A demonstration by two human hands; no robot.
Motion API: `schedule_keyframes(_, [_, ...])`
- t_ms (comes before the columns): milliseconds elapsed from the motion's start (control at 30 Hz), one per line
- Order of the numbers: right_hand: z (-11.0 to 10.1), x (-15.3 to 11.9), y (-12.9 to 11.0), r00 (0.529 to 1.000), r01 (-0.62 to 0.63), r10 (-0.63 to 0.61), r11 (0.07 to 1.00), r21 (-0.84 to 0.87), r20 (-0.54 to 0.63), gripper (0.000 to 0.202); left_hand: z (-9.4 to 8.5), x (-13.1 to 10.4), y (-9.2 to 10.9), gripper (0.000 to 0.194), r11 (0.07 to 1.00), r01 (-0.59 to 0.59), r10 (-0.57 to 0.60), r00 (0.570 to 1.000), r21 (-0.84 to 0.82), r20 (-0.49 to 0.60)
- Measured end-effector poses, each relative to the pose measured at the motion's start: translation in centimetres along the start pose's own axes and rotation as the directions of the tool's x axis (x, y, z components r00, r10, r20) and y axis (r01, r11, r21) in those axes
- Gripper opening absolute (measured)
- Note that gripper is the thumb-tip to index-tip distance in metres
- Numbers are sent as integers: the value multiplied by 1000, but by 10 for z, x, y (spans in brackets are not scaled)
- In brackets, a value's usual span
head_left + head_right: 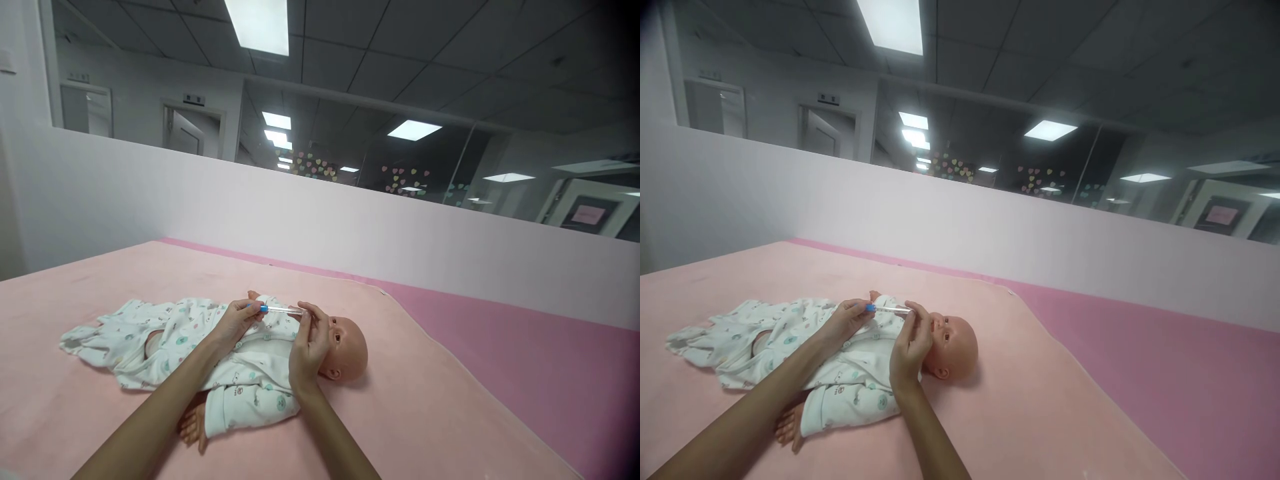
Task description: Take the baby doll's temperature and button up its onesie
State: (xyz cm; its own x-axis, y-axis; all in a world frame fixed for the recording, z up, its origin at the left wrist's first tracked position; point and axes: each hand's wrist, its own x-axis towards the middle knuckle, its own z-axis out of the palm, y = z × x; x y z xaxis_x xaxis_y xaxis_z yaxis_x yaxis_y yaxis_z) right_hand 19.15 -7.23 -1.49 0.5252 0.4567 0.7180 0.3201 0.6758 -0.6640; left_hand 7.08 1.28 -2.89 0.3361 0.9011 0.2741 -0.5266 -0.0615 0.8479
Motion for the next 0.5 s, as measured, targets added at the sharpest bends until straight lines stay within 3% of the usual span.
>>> schedule_keyframes(133, [0,8,-16,997,-37,39,999,33,-72,21,3,-3,4,41,998,-11,3,993,68,121])
schedule_keyframes(233, [-12,16,-42,971,-46,44,999,-2,-236,20,16,-13,10,57,955,-28,-54,962,296,267])
schedule_keyframes(300, [-29,11,-59,924,-29,1,997,-69,-382,20,27,-22,11,50,813,-158,-46,942,561,331])
schedule_keyframes(367, [-51,-4,-70,860,-15,-65,988,-154,-505,23,37,-31,10,40,560,-353,11,908,750,419])
schedule_keyframes(433, [-76,-28,-72,795,-41,-141,958,-285,-589,24,44,-37,7,36,325,-489,53,864,810,500])
schedule_keyframes(500, [-101,-52,-64,841,-90,-165,896,-434,-515,25,48,-40,5,37,196,-537,70,842,820,535])
